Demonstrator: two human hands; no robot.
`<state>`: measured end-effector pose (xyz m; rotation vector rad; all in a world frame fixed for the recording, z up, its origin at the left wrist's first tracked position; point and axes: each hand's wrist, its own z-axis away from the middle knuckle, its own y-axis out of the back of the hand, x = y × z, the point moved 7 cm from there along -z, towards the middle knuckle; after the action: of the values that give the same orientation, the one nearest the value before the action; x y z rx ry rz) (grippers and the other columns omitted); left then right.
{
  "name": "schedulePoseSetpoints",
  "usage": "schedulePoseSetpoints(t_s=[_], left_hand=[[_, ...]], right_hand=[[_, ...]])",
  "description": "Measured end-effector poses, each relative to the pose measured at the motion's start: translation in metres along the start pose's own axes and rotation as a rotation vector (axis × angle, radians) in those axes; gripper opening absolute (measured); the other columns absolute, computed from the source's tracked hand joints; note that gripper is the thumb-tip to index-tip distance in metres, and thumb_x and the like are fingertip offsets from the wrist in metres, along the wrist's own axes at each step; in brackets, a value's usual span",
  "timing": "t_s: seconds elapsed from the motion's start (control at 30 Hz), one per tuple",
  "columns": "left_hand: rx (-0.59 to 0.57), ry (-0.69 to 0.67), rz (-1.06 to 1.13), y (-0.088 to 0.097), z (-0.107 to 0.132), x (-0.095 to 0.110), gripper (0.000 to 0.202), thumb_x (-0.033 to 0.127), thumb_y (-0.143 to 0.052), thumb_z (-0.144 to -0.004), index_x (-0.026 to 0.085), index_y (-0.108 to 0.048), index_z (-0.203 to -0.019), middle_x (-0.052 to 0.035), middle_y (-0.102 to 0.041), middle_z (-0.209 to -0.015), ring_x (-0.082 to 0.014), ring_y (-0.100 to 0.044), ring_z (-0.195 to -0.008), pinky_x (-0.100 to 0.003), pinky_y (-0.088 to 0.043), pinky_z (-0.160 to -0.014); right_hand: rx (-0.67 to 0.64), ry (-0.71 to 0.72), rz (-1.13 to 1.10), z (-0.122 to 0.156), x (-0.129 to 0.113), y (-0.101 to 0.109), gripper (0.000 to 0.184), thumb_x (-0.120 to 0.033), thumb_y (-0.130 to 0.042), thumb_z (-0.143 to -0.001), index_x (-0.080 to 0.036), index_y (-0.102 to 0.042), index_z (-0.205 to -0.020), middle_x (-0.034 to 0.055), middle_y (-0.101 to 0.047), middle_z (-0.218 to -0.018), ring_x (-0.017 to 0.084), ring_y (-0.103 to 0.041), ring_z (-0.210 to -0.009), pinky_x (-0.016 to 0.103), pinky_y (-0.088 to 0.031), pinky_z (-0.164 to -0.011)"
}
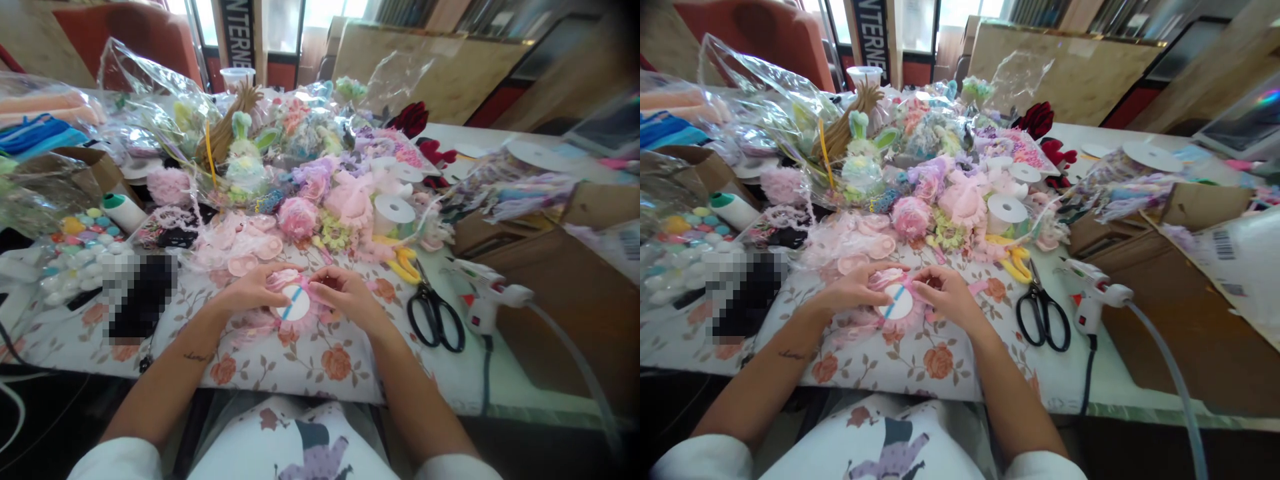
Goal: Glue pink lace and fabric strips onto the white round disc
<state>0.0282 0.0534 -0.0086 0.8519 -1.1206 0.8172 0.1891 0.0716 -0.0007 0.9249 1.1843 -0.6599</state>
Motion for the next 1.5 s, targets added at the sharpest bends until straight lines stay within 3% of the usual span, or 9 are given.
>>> schedulePoseSetpoints(t_s=[0.33,0.47,0.67,0.9,1.03,1.13,1.23,1.37,1.5], left_hand=[[-0.010,0.081,0.094,0.000,0.002,-0.002,0.074,0.028,-0.078,-0.065,0.021,-0.052,-0.135,-0.0048,-0.067,-0.112,-0.0180,-0.064,-0.086,-0.023,-0.050,-0.069],[0.012,0.103,0.061,0.001,0.002,-0.004,0.075,0.027,-0.076,-0.067,0.021,-0.050,-0.137,-0.0043,-0.068,-0.104,-0.0156,-0.062,-0.077,-0.021,-0.047,-0.060],[0.052,0.073,0.061,0.002,0.002,0.000,0.072,0.026,-0.077,-0.066,0.021,-0.053,-0.134,-0.0047,-0.067,-0.112,-0.0163,-0.062,-0.083,-0.022,-0.048,-0.065],[0.106,0.036,-0.009,0.009,0.000,0.001,0.071,0.031,-0.076,-0.066,0.020,-0.054,-0.133,-0.0074,-0.067,-0.113,-0.0239,-0.063,-0.096,-0.029,-0.051,-0.078],[0.150,0.006,-0.069,0.012,0.000,0.002,0.067,0.033,-0.075,-0.067,0.020,-0.057,-0.130,-0.0078,-0.066,-0.114,-0.0285,-0.060,-0.108,-0.034,-0.050,-0.086],[0.169,-0.008,-0.092,0.013,0.000,0.004,0.062,0.033,-0.074,-0.068,0.021,-0.059,-0.127,-0.0062,-0.067,-0.114,-0.0277,-0.059,-0.109,-0.034,-0.049,-0.089],[0.181,-0.026,-0.102,0.013,-0.001,0.006,0.060,0.031,-0.074,-0.069,0.022,-0.060,-0.126,-0.0053,-0.066,-0.118,-0.0262,-0.060,-0.109,-0.032,-0.049,-0.089],[0.220,-0.029,-0.141,0.017,-0.001,0.003,0.061,0.033,-0.075,-0.067,0.022,-0.061,-0.125,-0.0057,-0.066,-0.117,-0.0273,-0.059,-0.111,-0.032,-0.049,-0.091],[0.202,-0.001,-0.116,0.015,-0.001,0.000,0.063,0.035,-0.074,-0.068,0.022,-0.059,-0.128,-0.0060,-0.067,-0.112,-0.0271,-0.060,-0.107,-0.031,-0.053,-0.080]], right_hand=[[0.023,-0.047,-0.011,0.006,-0.001,0.005,0.026,-0.042,-0.068,-0.078,-0.017,-0.066,-0.084,-0.0029,-0.052,-0.059,0.010,-0.048,-0.053,0.020,-0.042,-0.045],[0.052,0.045,-0.003,0.005,-0.004,0.008,0.025,-0.040,-0.071,-0.076,-0.015,-0.068,-0.078,-0.0006,-0.056,-0.066,0.009,-0.046,-0.055,0.021,-0.039,-0.048],[0.072,0.114,0.053,0.003,-0.004,0.009,0.020,-0.034,-0.070,-0.077,-0.014,-0.071,-0.076,0.0019,-0.061,-0.075,0.008,-0.045,-0.056,0.021,-0.035,-0.051],[0.074,0.086,0.074,0.003,-0.002,0.015,0.026,-0.037,-0.074,-0.074,-0.016,-0.068,-0.088,0.0033,-0.063,-0.082,0.011,-0.054,-0.059,0.021,-0.042,-0.051],[0.165,0.176,0.185,0.006,-0.007,0.017,0.020,-0.035,-0.074,-0.076,-0.018,-0.070,-0.086,0.0022,-0.057,-0.084,0.010,-0.052,-0.062,0.022,-0.045,-0.056],[0.212,0.252,0.204,0.008,-0.009,0.014,0.014,-0.032,-0.068,-0.081,-0.020,-0.071,-0.088,0.0046,-0.054,-0.093,0.014,-0.057,-0.076,0.024,-0.052,-0.066],[0.260,0.336,0.335,0.011,-0.011,0.011,0.014,-0.030,-0.066,-0.083,-0.022,-0.072,-0.093,0.0062,-0.055,-0.099,0.016,-0.059,-0.082,0.028,-0.053,-0.075],[0.316,0.450,0.530,0.013,-0.018,0.007,0.011,-0.027,-0.062,-0.086,-0.022,-0.072,-0.088,0.0050,-0.060,-0.095,0.013,-0.058,-0.071,0.027,-0.050,-0.071],[0.292,0.440,0.587,0.012,-0.021,0.004,0.013,-0.020,-0.057,-0.088,-0.020,-0.069,-0.086,0.0057,-0.060,-0.091,0.015,-0.059,-0.076,0.027,-0.046,-0.072]])
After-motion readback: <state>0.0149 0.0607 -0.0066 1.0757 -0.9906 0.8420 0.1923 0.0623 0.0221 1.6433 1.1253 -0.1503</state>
